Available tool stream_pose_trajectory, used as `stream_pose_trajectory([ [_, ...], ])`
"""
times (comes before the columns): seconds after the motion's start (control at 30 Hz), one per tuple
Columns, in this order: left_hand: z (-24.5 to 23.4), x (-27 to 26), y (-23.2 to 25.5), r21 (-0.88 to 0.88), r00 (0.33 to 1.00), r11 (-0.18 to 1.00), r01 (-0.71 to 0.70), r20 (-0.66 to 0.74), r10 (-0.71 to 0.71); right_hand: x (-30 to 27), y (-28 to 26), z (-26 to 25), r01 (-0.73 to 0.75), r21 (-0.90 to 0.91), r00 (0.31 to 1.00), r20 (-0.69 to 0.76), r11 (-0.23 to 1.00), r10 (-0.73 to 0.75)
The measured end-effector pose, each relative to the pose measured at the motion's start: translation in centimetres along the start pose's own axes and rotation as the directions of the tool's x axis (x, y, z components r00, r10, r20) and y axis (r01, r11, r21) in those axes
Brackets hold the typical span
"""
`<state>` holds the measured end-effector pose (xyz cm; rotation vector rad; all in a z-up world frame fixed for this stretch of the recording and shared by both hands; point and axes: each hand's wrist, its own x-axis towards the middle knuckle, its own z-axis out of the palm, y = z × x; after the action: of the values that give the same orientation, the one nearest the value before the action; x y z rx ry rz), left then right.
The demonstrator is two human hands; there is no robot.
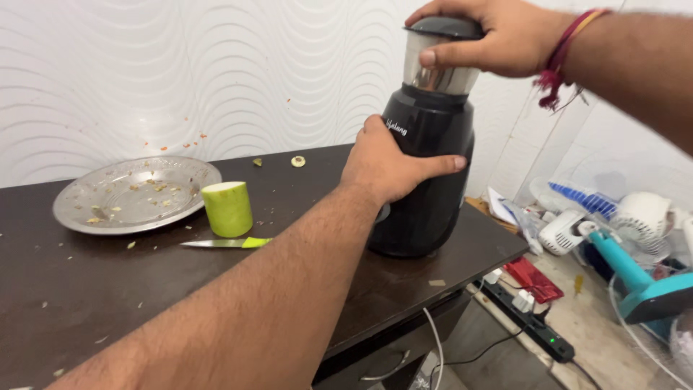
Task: The person chops vegetable pieces on a table with a small knife, then picks the pieces up by hand and drops them into a metal blender jar. They fit the lid on the jar, mount it on a black blender base, and run the blender in several bursts. They remove the jar, open the lid to show the blended green paste, and set the jar and a small dish of paste on the table.
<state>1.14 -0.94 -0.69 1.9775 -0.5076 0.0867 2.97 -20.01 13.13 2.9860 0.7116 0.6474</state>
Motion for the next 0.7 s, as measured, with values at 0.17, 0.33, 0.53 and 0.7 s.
stream_pose_trajectory([
  [0.17,-0.5,-0.3,0.6,0.064,0.999,0.997,0.050,0.018,-0.051,0.1,-1.5,-0.1,-0.229,-0.028,0.972,0.036,0.973,0.230],
  [0.33,-1.1,-1.0,1.5,0.084,0.996,0.994,0.073,0.035,-0.077,-0.2,-2.9,-0.3,-0.250,-0.036,0.968,0.011,0.968,0.251],
  [0.53,-1.5,-1.2,2.0,0.131,0.996,0.988,0.084,0.023,-0.088,-0.6,-4.6,-0.6,-0.378,0.026,0.924,0.069,0.926,0.375],
  [0.7,-1.3,-1.3,2.5,0.159,0.993,0.980,0.116,0.005,-0.119,0.0,-6.1,-0.6,-0.458,0.063,0.889,0.016,0.887,0.457],
])
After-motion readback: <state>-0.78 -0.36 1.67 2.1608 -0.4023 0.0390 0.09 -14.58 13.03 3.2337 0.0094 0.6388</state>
